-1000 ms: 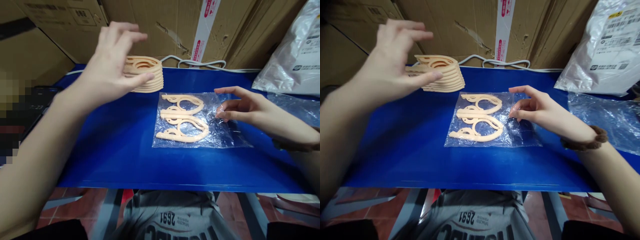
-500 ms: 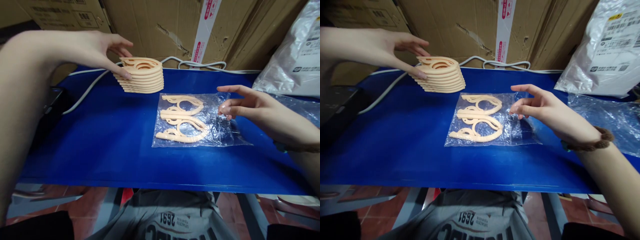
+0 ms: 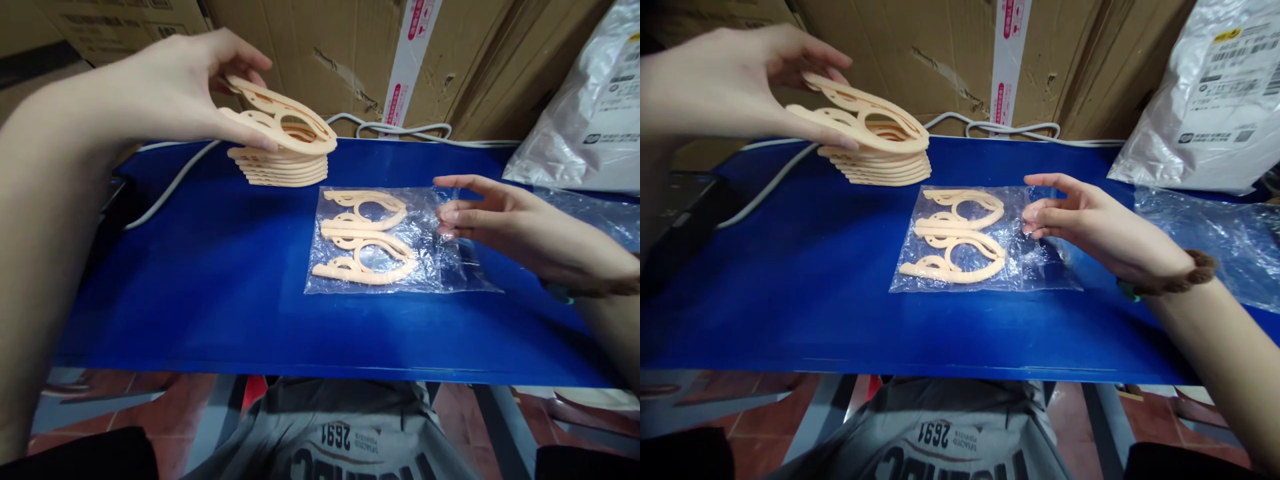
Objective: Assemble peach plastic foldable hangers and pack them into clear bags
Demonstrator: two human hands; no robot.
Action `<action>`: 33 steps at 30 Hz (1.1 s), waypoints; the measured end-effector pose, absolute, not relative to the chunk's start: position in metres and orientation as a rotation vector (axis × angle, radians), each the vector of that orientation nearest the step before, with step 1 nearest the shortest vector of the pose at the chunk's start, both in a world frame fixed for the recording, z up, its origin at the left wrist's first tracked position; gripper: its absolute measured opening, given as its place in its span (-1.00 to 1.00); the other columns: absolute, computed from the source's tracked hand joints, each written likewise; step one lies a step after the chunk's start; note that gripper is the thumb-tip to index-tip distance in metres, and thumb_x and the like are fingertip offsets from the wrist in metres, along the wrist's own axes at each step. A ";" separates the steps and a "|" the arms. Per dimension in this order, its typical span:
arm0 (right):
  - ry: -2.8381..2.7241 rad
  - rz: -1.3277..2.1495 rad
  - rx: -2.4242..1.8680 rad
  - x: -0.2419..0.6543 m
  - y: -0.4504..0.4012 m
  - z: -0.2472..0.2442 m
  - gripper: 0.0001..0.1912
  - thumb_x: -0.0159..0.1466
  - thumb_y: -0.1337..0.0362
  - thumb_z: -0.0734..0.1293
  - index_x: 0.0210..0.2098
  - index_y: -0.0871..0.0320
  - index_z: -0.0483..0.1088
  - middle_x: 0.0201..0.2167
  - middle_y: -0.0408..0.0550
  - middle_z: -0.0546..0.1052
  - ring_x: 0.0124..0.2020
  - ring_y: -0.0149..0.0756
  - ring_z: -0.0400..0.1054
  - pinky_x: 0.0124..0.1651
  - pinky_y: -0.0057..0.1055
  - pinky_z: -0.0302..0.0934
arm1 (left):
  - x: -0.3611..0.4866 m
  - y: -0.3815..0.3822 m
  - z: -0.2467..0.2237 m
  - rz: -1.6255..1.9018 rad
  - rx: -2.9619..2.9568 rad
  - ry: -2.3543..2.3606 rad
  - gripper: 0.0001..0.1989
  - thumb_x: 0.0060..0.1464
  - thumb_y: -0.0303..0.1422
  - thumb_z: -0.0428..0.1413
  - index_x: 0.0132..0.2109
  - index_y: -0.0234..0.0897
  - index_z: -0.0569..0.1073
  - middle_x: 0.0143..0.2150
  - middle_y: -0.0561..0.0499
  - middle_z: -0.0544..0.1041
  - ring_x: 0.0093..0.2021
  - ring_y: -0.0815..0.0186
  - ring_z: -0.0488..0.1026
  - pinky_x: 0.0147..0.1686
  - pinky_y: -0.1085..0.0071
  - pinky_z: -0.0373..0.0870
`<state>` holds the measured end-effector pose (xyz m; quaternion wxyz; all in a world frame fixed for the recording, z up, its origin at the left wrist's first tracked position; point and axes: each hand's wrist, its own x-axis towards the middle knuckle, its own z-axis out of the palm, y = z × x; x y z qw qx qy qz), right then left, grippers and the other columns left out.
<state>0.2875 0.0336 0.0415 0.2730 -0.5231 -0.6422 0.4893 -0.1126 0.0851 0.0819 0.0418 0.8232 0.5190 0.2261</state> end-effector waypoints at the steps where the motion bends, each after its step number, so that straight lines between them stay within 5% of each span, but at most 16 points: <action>1: -1.762 1.237 -1.419 0.287 0.033 0.041 -0.41 0.17 0.05 0.51 0.15 -0.03 0.39 -0.29 -0.09 0.55 -0.30 -0.20 0.44 -0.16 -0.18 0.41 | -0.102 0.077 0.083 0.768 2.538 1.557 0.13 -0.15 0.39 0.16 0.35 -0.37 0.32 0.07 -0.12 0.52 0.02 0.02 0.52 0.07 -0.15 0.42; 6: -1.907 0.659 -1.346 0.280 0.029 0.042 -0.46 0.24 -0.05 0.45 0.13 0.01 0.38 -0.12 -0.06 0.50 -0.10 -0.19 0.41 0.02 -0.20 0.32 | -0.044 0.037 0.072 1.000 2.715 1.160 -0.08 0.09 0.26 0.20 0.26 -0.46 0.36 0.22 -0.30 0.37 0.14 0.06 0.43 0.12 0.08 0.48; 11: -1.768 0.990 -1.222 0.273 0.023 0.041 -0.54 0.30 0.00 0.42 0.14 -0.02 0.43 -0.20 -0.10 0.56 -0.21 -0.25 0.44 -0.07 -0.25 0.36 | -0.005 0.021 0.041 1.108 2.763 0.938 -0.37 0.22 -0.05 0.26 0.27 -0.28 0.31 0.19 -0.25 0.40 0.26 0.02 0.33 0.26 -0.01 0.39; 22: -1.682 1.214 -1.194 0.272 0.026 0.032 -0.45 0.17 0.13 0.55 0.13 -0.01 0.44 -0.32 -0.17 0.58 -0.36 -0.34 0.42 -0.31 -0.37 0.34 | -0.007 0.026 0.004 0.959 2.692 0.902 -0.24 0.20 -0.08 0.26 0.41 -0.16 0.15 0.32 -0.26 0.28 0.35 -0.10 0.26 0.21 -0.10 0.40; 33: -1.806 1.139 -1.216 0.270 0.022 0.034 -0.42 0.20 0.07 0.51 0.19 -0.06 0.39 -0.18 -0.13 0.62 -0.15 -0.18 0.54 -0.12 -0.25 0.44 | -0.009 0.020 0.007 0.957 2.813 0.985 -0.33 0.23 -0.23 0.25 0.38 -0.22 0.20 0.28 -0.22 0.38 0.28 -0.02 0.34 0.30 -0.04 0.28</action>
